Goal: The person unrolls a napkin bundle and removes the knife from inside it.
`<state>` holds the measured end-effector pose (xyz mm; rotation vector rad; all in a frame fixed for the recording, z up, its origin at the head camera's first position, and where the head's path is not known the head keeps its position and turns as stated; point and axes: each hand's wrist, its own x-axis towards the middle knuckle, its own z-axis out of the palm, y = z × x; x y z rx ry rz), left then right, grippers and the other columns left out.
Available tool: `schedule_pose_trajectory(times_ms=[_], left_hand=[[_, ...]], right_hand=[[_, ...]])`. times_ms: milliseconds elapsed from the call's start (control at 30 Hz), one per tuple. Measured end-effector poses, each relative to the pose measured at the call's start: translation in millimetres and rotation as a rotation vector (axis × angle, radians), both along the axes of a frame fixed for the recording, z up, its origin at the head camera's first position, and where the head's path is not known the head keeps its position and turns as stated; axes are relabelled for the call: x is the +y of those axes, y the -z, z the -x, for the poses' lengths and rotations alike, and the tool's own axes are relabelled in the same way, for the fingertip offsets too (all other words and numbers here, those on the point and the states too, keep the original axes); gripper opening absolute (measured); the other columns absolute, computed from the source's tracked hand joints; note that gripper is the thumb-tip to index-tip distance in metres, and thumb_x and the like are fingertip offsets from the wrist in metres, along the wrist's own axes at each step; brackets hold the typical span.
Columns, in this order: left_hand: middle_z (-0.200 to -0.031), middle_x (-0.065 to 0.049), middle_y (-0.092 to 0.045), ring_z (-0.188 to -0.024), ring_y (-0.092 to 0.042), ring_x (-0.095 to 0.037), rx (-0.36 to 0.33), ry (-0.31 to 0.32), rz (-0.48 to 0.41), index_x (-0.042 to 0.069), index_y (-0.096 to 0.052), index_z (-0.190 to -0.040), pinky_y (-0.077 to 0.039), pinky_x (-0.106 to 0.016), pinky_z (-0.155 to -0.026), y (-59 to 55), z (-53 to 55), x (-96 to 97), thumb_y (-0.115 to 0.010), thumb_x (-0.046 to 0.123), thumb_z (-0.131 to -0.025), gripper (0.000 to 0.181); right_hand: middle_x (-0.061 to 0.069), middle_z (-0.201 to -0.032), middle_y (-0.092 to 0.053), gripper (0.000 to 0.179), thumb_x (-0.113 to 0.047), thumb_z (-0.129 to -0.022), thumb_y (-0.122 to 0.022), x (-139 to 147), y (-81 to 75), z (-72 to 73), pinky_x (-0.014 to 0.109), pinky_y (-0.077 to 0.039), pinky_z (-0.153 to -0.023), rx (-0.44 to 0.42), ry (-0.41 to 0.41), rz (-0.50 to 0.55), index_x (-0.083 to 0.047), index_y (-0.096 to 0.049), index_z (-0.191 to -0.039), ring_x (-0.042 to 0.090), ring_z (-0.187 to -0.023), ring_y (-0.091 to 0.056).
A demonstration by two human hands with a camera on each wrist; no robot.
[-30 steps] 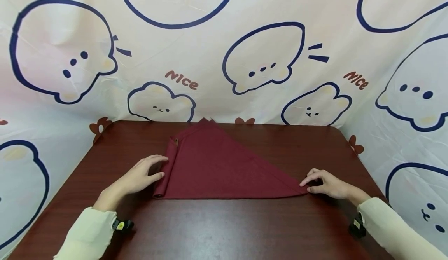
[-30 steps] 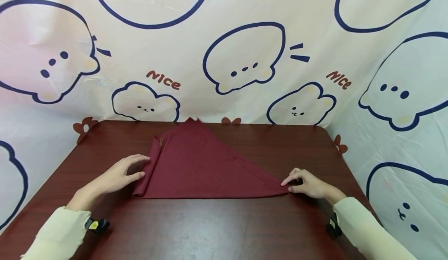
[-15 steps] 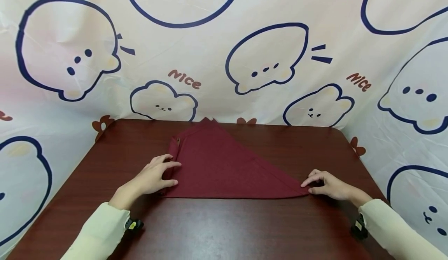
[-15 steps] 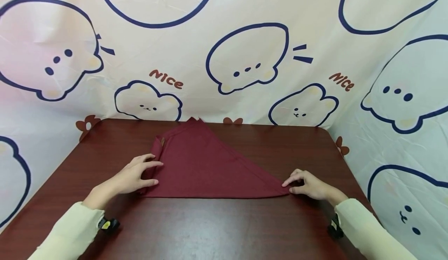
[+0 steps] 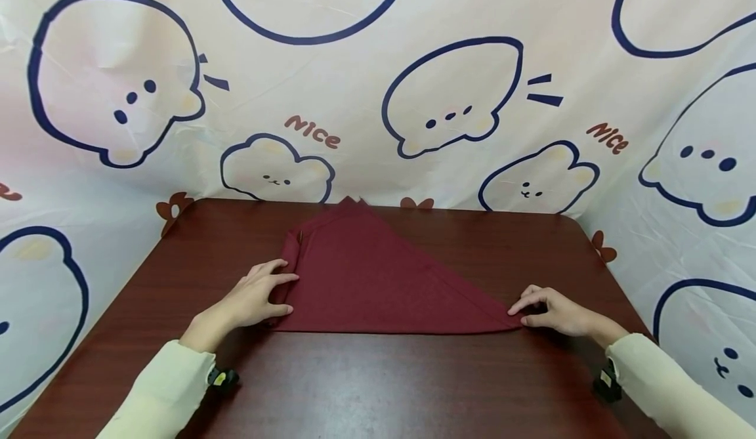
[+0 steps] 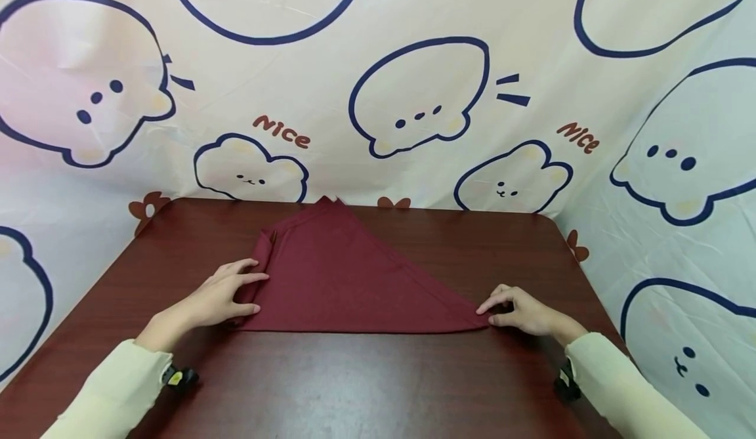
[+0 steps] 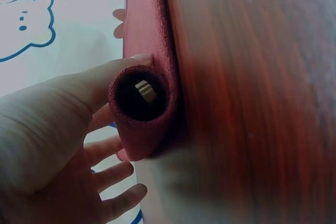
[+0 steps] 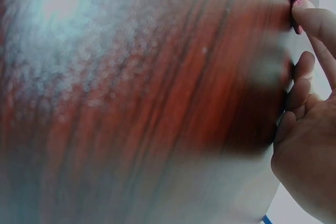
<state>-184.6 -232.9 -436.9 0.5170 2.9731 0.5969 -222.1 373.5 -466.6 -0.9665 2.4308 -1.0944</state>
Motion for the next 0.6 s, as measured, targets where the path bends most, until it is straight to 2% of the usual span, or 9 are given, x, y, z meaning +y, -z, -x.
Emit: schedule_pose_trajectory(times_ms=[333,600], left_hand=[[-0.151,-0.026,-0.044,-0.137,-0.037,-0.053,-0.024,-0.009,-0.033,0.011,-0.062,-0.136,-0.034,-0.074,-0.104,-3.9,-0.2,-11.9,-0.079,0.024,-0.085,0.056],[-0.151,-0.028,-0.044,-0.136,-0.037,-0.054,-0.061,-0.021,-0.052,0.008,-0.059,-0.139,-0.037,-0.073,-0.103,-5.5,-2.7,-23.9,-0.078,0.024,-0.086,0.059]], right_hand=[[0.007,-0.101,-0.061,0.019,-0.010,-0.093,-0.071,0,-1.3,0.2,0.024,-0.042,-0.077,-0.017,0.009,-0.002,-0.011,-0.077,-0.111,0.010,-0.094,-0.052],[0.007,-0.100,-0.061,0.019,-0.011,-0.094,-0.071,-1,-1.6,-1.0,0.024,-0.042,-0.077,-0.035,0.016,0.009,-0.010,-0.077,-0.111,0.009,-0.094,-0.051]])
